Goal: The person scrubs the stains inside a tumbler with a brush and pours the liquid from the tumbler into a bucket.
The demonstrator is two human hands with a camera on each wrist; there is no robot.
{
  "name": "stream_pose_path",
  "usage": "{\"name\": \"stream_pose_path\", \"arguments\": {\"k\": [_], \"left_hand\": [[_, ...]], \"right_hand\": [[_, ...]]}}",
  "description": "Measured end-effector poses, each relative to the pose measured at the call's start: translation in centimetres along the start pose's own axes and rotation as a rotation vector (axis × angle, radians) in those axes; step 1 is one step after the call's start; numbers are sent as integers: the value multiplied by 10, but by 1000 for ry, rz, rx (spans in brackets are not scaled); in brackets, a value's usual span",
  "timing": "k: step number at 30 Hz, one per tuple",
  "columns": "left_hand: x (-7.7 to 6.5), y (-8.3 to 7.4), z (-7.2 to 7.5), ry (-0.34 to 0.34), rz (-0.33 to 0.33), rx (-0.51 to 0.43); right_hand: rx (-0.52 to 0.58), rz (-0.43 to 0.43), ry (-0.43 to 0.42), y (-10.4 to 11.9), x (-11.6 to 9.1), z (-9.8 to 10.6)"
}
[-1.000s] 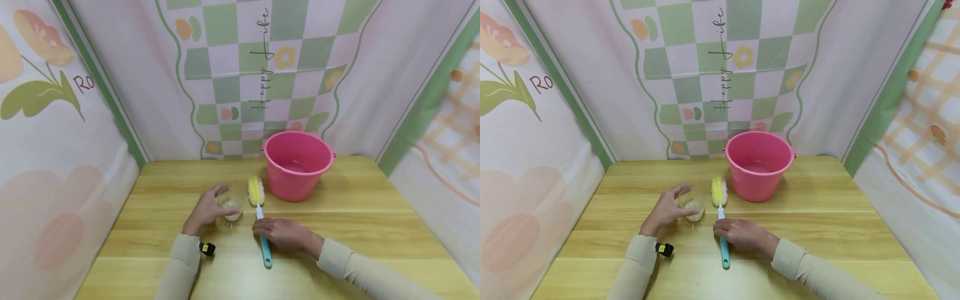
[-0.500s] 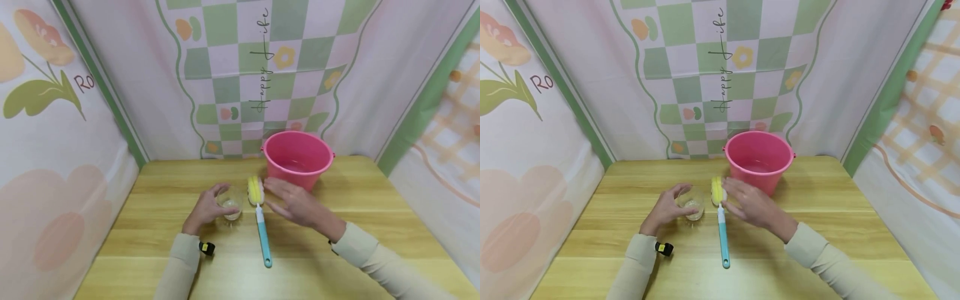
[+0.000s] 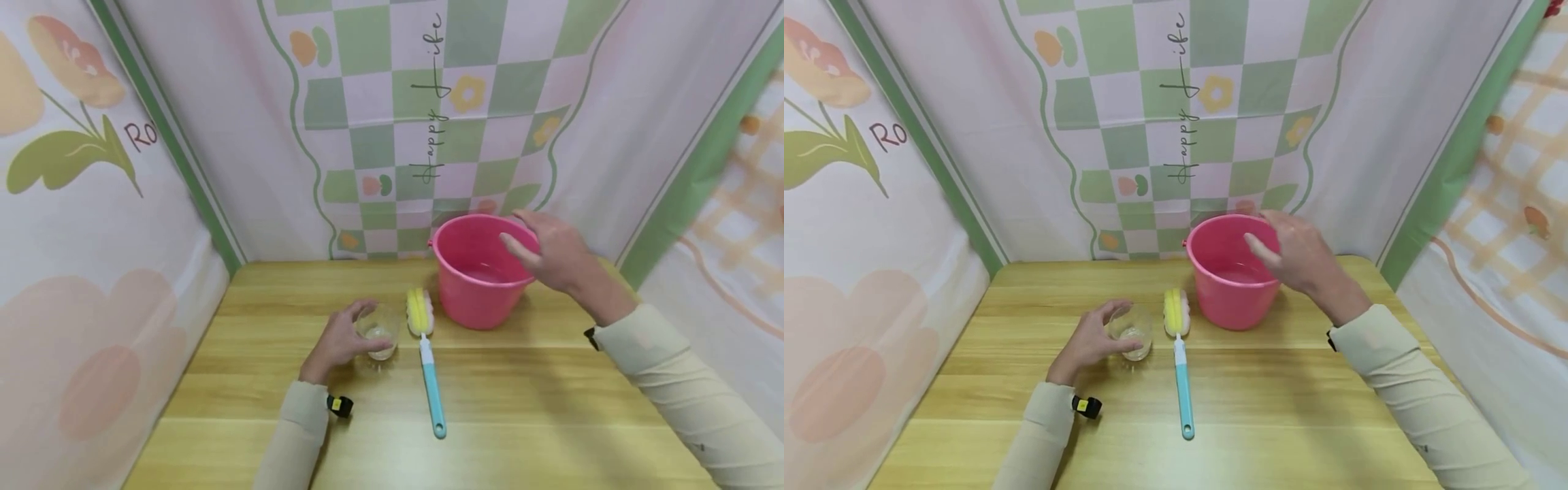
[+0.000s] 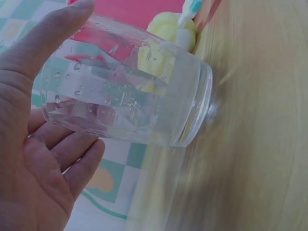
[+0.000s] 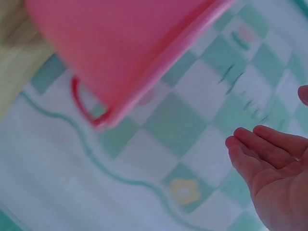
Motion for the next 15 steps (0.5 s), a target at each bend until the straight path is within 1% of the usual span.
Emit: {"name": "stream_pose_path", "arguments": {"k": [4, 6, 10, 13, 15], "left_hand": [[1, -2, 0, 4, -12, -3], [2, -3, -1, 9, -19, -4], [2, -4, 0, 14, -13, -19], [1, -4, 0, 9, 7, -39], [-1, -4, -1, 10, 20, -47]], "right_hand": [[3, -161, 73, -27, 1, 3], [13, -225, 100, -41, 1, 1], [32, -308, 118, -62, -4, -7], [57, -336, 99, -73, -10, -18], [78, -350, 67, -79, -14, -24]]}}
Point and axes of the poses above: each hand's wrist, its own x-axis towards the middle knuckle, its own z-axis out of the back of the hand, y = z × x, the point moved 1 cm from there along x, towards the middle knuckle, and after that the axes turned 5 degrees about x, right-handed, at the moved point
